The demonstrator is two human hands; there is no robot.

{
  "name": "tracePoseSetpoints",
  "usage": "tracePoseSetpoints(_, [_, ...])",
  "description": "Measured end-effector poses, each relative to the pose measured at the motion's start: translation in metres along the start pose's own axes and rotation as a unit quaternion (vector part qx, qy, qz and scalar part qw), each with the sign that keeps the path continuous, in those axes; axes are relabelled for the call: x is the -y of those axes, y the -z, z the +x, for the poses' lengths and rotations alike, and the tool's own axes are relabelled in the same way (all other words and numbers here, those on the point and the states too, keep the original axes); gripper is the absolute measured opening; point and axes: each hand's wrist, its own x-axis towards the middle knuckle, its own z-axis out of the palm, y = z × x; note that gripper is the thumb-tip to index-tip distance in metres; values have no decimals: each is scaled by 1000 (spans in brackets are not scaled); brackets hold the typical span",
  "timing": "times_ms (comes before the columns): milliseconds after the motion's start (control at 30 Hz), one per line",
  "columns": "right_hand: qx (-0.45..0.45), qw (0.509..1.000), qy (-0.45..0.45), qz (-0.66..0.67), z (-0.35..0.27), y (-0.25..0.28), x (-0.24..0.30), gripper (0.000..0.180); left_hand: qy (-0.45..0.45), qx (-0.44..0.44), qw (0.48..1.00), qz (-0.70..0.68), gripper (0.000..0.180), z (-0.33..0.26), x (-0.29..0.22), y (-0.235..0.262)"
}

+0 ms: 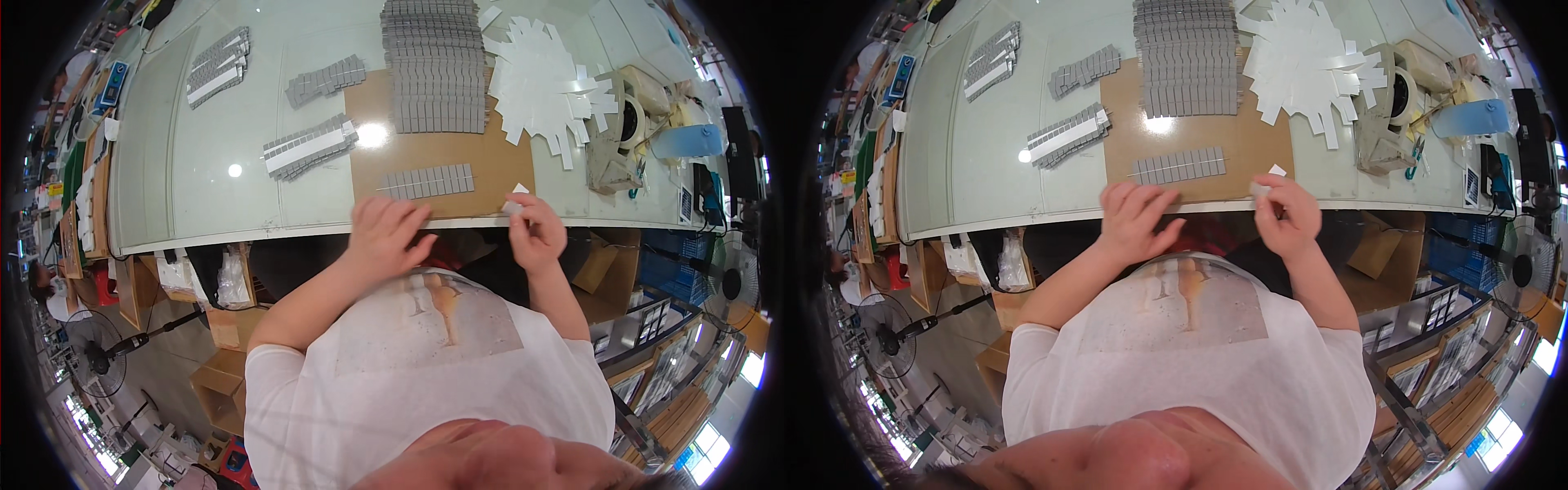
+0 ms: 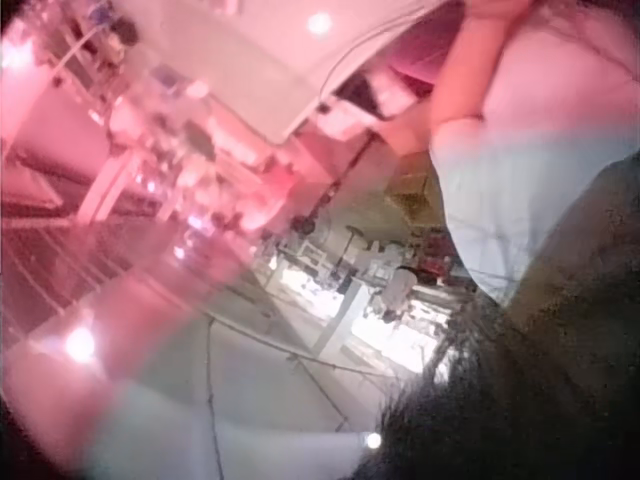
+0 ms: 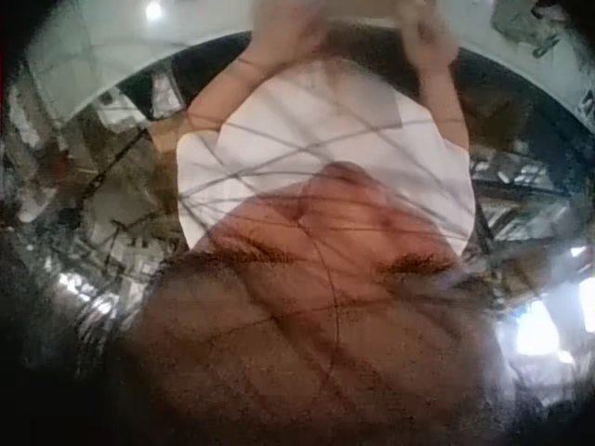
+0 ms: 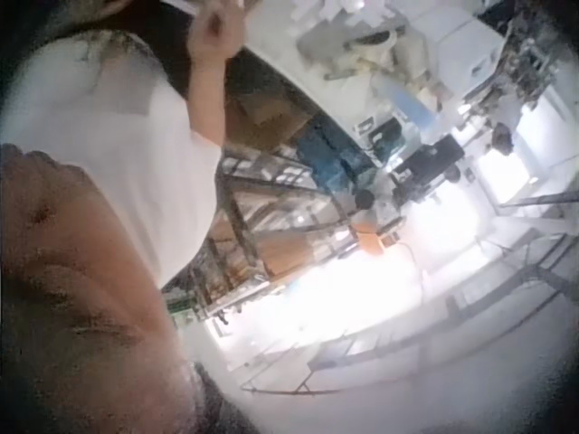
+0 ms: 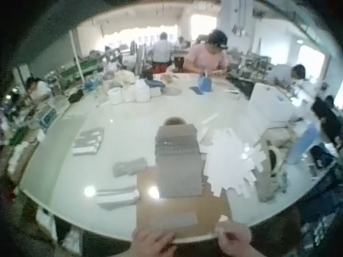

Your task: The person is assembling small grey metal components onto a white adhesive strip on a factory workbench.

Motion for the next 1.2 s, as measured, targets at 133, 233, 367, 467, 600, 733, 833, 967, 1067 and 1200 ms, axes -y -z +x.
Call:
tracePoseSetpoints(133, [-90, 977, -138, 131, -5, 15, 12, 22, 20, -4, 999, 50, 42, -14, 26, 23])
tracePoseSetpoints(233, [-77, 948, -206, 230, 19, 10, 34, 39, 7, 4, 999, 47, 42, -21, 34, 27])
tracePoseSetpoints(367, [0, 872, -327, 363, 24, -3, 25, 47, -3, -3, 998, 62, 42, -20, 33, 24])
tracePoseSetpoints(467, [15, 847, -372, 378, 29, -19, 24, 30, -9, -5, 997, 76, 42, -20, 34, 21])
tracePoseSetpoints(600, [-1, 821, -430, 375, 41, -47, 26, 17, -6, 1, 997, 74, 42, -22, 34, 22])
tracePoseSetpoints(733, [-7, 855, -442, 271, 48, -63, 24, 17, -7, -5, 998, 69, 42, -20, 33, 22])
tracePoseSetpoints(833, [7, 871, -438, 221, 48, -65, 16, 17, -9, -11, 998, 64, 43, -21, 34, 21])
tracePoseSetpoints(967, [6, 872, -439, 217, 47, -67, 12, 17, -11, -11, 998, 61, 43, -22, 34, 21])
tracePoseSetpoints(1067, [7, 873, -440, 210, 48, -69, 12, 17, -9, -9, 998, 56, 43, -21, 35, 21])
tracePoseSetpoints(1200, [13, 876, -440, 196, 51, -71, 15, 16, -9, -9, 999, 53, 44, -19, 36, 22])
